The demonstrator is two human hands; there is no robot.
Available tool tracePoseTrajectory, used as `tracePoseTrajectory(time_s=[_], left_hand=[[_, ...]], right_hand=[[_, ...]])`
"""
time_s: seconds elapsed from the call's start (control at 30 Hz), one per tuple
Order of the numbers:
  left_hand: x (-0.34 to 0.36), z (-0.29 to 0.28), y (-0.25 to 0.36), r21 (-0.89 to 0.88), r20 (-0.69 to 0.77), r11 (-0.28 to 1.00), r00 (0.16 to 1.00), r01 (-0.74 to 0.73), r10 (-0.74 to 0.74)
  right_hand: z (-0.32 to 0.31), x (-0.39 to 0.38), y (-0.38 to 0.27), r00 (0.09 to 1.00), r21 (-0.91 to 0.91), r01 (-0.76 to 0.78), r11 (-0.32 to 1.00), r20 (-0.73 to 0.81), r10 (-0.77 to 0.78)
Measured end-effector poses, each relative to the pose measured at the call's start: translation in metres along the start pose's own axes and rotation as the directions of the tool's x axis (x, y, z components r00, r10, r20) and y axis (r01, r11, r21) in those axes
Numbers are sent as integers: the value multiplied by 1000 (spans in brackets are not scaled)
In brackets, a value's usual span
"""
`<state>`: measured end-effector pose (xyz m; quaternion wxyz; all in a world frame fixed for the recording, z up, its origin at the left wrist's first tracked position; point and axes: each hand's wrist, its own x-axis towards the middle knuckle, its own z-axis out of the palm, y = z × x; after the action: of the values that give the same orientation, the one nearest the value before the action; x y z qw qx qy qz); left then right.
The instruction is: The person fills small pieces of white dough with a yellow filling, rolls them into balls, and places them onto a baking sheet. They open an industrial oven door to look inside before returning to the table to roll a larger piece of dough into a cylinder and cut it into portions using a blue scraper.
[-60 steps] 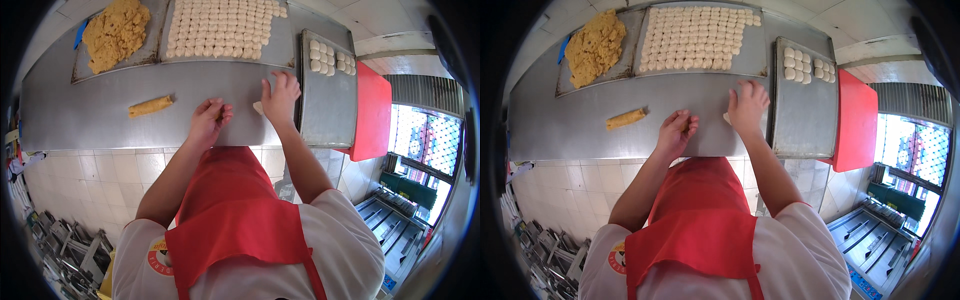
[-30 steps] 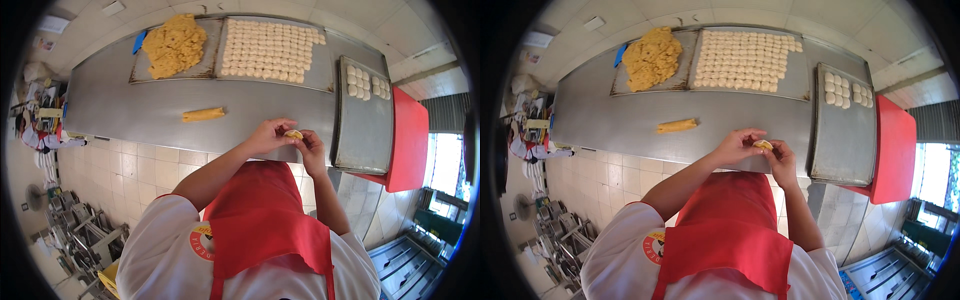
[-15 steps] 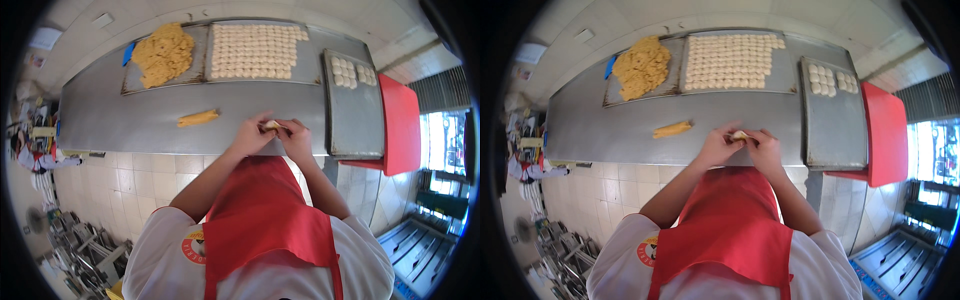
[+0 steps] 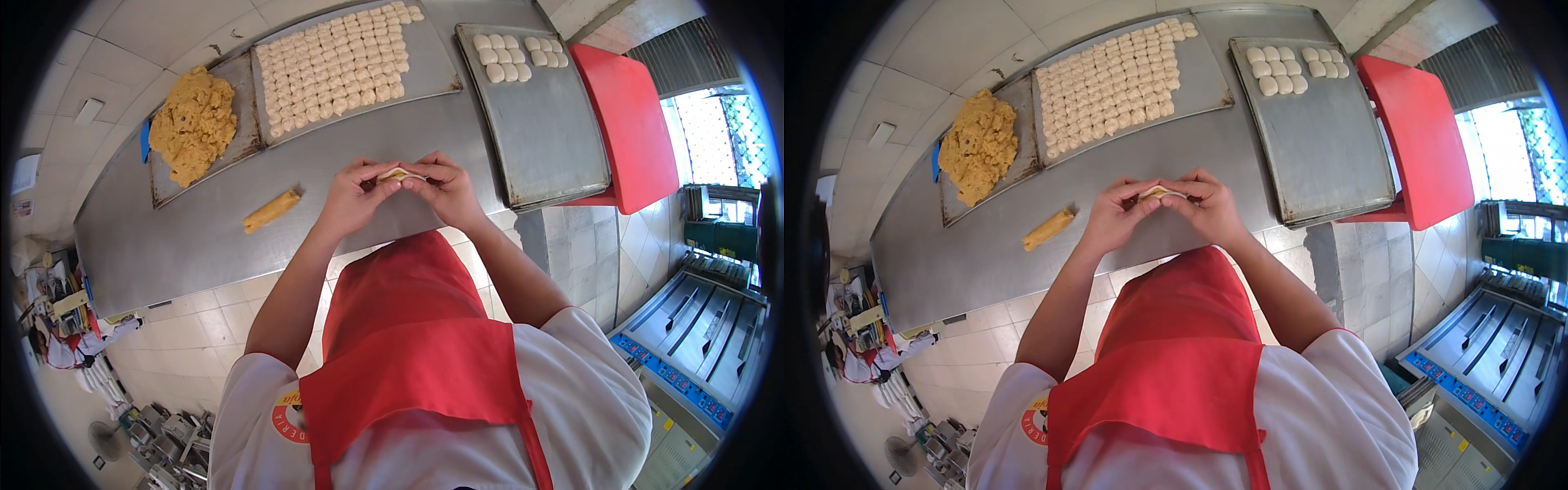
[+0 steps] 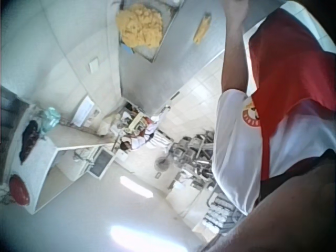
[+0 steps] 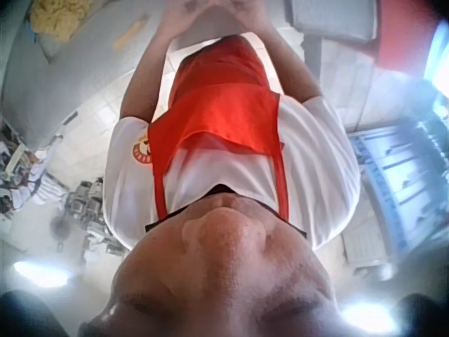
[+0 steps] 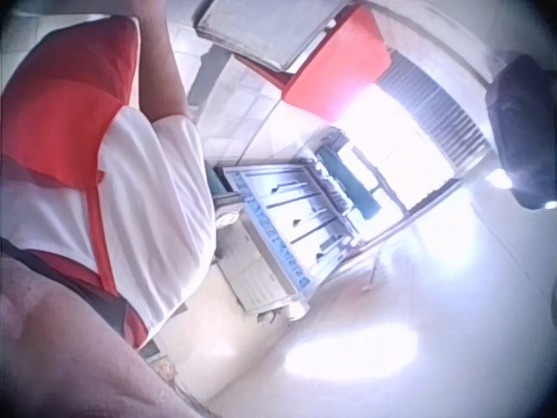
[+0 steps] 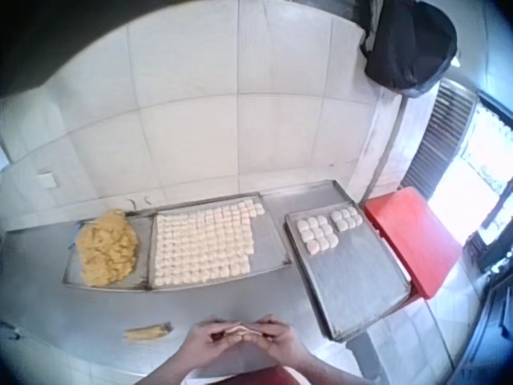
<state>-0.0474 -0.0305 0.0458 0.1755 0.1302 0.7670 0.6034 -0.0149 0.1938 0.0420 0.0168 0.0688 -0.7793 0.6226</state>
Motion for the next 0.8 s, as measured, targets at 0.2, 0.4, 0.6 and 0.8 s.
tracePoseTrajectory(time_s=[0.2, 0.4, 0.6, 0.8], left_hand=[[11, 25, -14, 496, -104, 868, 994, 43, 10], [-23, 71, -50, 436, -90, 887, 973, -154, 213], [-27, 76, -55, 394, 14, 887, 966, -243, 258], [-8, 24, -45, 86, -446, 988, 881, -131, 156]], right_hand=[[38, -3, 51, 994, -435, 40, 900, -73, -79], [54, -26, 53, 986, -216, -84, 973, -156, 50], [33, -36, 48, 997, -281, -48, 959, 50, 65], [23, 40, 4, 965, -648, 258, 717, 141, -221]])
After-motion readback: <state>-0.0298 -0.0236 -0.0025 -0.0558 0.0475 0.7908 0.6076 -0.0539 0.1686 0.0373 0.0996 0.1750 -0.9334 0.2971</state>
